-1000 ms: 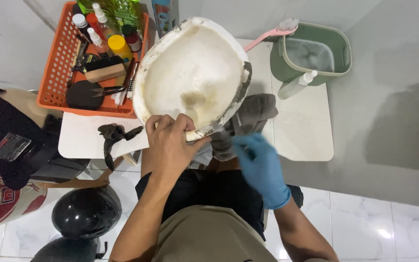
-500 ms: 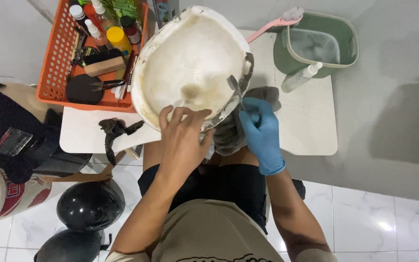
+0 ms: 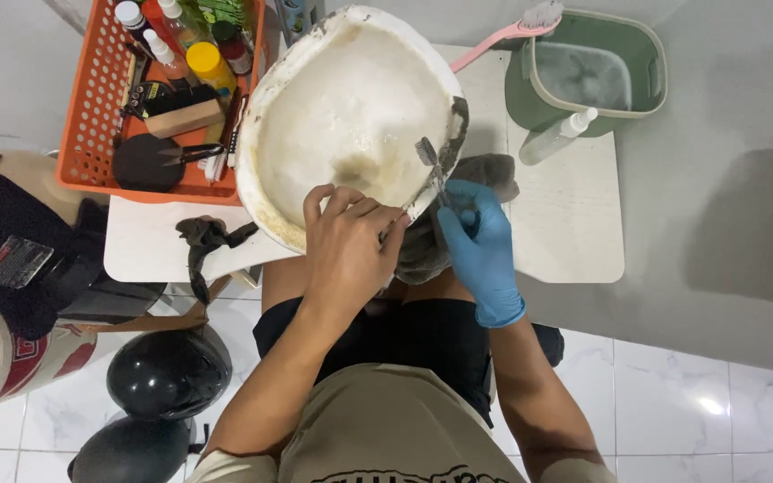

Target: Cleaning and wiping the interior and rim of a motorcycle helmet using a cloth and cleaning solution.

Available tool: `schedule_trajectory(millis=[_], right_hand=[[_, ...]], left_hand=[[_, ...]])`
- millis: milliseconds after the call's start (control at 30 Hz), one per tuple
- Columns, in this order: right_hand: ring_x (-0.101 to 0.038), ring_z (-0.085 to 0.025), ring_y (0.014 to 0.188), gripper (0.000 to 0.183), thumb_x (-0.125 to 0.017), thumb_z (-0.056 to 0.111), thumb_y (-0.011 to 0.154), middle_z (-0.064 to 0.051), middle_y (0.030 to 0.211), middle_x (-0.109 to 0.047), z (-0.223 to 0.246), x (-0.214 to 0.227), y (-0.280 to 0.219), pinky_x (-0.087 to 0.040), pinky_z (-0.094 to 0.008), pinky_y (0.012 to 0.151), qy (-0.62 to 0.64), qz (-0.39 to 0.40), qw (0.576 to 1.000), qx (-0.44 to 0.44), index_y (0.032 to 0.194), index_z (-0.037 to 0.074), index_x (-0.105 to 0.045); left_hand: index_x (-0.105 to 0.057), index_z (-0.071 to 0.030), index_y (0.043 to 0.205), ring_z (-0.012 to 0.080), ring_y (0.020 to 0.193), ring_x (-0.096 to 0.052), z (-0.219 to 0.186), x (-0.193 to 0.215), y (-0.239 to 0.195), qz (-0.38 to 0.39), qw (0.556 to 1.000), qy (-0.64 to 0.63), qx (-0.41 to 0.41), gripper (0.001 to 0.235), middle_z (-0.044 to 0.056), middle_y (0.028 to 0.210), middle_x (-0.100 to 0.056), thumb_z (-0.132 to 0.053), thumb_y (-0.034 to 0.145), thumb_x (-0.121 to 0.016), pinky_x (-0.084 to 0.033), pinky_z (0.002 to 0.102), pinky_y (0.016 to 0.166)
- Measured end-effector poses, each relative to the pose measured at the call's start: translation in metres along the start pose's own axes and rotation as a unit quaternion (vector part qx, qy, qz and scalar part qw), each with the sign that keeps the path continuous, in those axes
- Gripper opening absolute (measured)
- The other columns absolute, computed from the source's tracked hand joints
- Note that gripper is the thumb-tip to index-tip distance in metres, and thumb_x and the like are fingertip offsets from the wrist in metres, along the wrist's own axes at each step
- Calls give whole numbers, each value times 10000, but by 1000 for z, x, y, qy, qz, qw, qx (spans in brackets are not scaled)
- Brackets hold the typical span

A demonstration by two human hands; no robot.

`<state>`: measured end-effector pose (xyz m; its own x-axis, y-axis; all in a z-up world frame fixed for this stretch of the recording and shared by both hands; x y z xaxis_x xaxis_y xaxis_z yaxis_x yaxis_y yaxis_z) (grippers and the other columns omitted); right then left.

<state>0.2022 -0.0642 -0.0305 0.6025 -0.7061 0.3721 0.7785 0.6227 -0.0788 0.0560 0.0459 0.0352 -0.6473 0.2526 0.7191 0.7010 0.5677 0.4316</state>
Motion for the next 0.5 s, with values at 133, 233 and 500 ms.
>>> schedule_trajectory(millis=[133, 233, 500], right_hand=[[-658, -165, 975, 329, -669, 155, 961, -93, 1164, -694, 13, 1, -1, -595, -387, 899, 7, 3, 1000, 0, 1289, 154, -641], [-680, -239, 1031, 340, -671, 168, 970, -149, 1148, -697, 11, -1, 2, -591, -444, 910, 3, 15, 1000, 13, 1304, 126, -629], [-691, -215, 1033, 361, -656, 172, 972, -113, 1134, -706, 7, 1, -8, -596, -422, 932, 26, 20, 999, -21, 1332, 165, -620]], left_hand=[[-809, -92, 912, 277, 901, -648, -3, 13, -1, 2, 1000, 7, 1, 100, 82, 692, -711, -167, 847, -814, -303, 552, 1065], [-804, -72, 924, 285, 914, -654, -6, 17, -2, 19, 1000, 17, -9, 116, 93, 721, -726, -147, 837, -818, -303, 553, 1059], [-791, -66, 878, 280, 894, -655, -7, 11, -1, 30, 999, 14, -12, 35, 90, 698, -709, -62, 856, -765, -329, 543, 1038]])
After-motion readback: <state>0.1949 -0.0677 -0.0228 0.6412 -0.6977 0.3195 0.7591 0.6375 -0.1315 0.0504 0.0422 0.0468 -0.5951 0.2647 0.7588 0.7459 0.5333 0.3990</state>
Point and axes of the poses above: each hand's wrist, its own y-axis towards the middle knuckle, its own x-axis out of the back of the hand, z = x × y, the point moved 8 cm from there along y, towards the middle knuckle
